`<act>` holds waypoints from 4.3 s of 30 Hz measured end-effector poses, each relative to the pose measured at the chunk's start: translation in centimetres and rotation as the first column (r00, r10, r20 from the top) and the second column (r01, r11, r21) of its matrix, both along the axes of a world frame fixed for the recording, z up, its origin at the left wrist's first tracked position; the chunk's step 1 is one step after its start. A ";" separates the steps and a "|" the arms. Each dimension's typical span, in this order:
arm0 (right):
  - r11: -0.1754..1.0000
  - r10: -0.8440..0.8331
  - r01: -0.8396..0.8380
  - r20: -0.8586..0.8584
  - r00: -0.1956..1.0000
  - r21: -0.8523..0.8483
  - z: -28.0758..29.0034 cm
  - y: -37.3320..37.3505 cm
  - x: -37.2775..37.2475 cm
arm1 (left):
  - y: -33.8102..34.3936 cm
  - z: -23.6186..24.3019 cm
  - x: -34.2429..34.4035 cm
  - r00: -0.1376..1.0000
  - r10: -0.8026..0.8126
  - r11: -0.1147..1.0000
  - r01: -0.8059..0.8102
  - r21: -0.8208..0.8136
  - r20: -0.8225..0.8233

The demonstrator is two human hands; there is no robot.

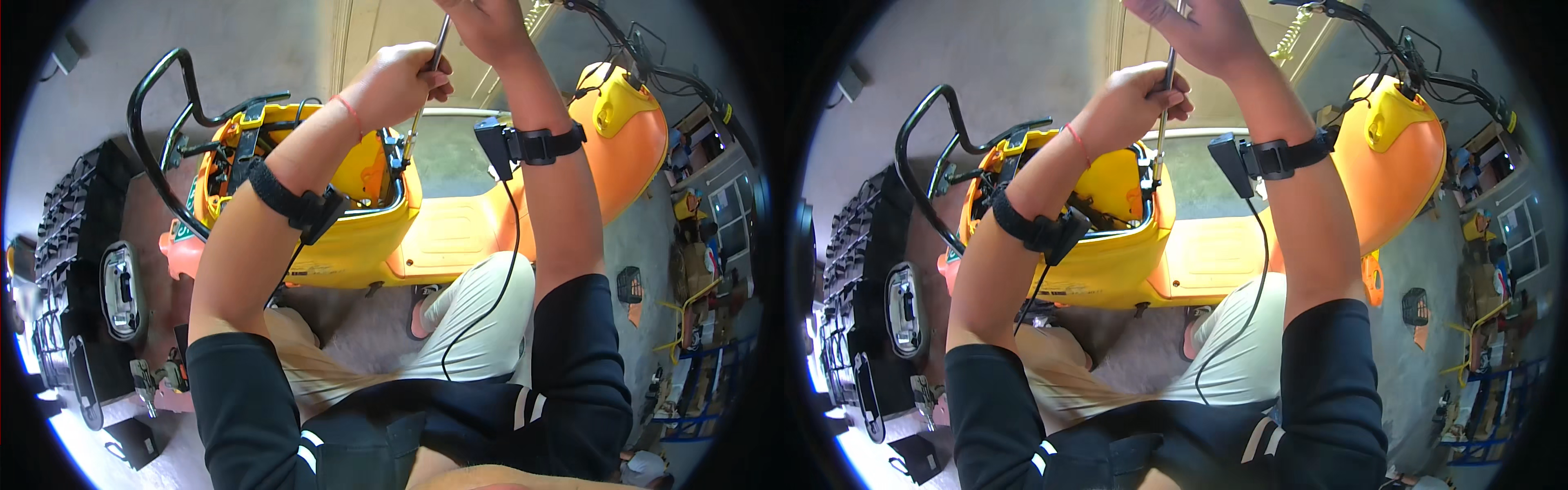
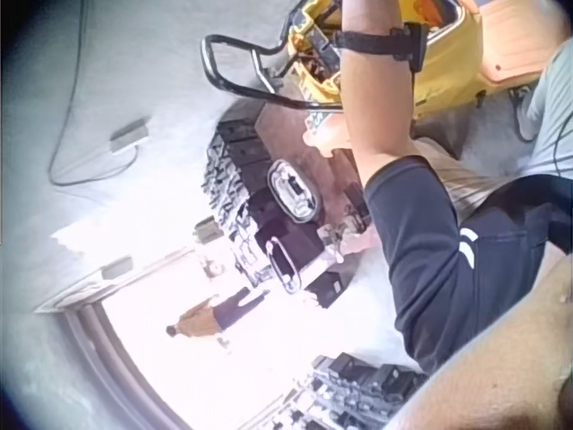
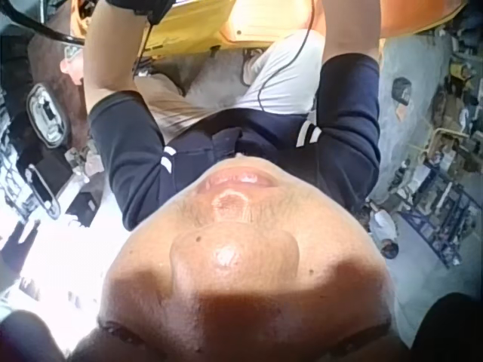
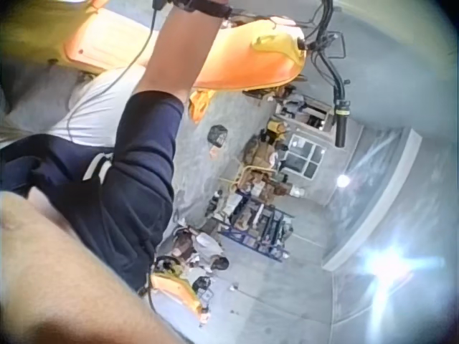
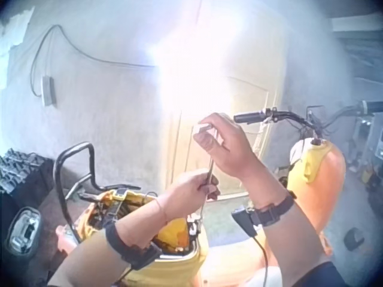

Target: The person disassembles a scooter by unscrewing bolts with a socket wrench and a screwdriver to remove the internal storage compartment. They then pick up small fasteners from a yellow bowl and screw them into the frame using a screwdriver.

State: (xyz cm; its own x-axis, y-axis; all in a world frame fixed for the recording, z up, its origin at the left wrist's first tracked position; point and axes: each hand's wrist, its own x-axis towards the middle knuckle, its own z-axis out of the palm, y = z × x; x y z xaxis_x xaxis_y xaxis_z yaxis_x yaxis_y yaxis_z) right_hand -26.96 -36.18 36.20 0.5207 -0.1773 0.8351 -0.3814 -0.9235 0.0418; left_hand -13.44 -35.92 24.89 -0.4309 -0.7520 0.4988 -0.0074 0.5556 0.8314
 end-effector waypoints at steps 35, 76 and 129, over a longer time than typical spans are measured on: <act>0.604 -0.741 0.616 -0.072 0.667 -0.505 -3.0 2.8 2.5 | -0.4 -1.0 2.2 0.962 0.061 0.994 -0.033 -0.108 0.265; 0.312 -0.941 0.845 -0.021 0.337 -0.433 0.6 4.4 3.1 | 1.7 0.6 -0.2 0.914 0.163 0.981 -0.108 -0.164 0.371; 0.844 -0.464 0.373 -0.174 0.869 -0.386 -2.4 6.7 2.5 | -1.2 -2.0 2.5 0.903 0.024 0.964 0.092 -0.248 0.429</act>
State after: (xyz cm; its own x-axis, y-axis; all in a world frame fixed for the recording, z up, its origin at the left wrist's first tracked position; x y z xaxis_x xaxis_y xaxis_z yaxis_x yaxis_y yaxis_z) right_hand -24.50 -29.48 33.78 0.6582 -0.1653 0.7345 -0.6623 -0.5910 0.4605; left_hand -10.91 -37.17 22.92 -0.6680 -0.6039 0.4349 -0.3041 0.7549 0.5811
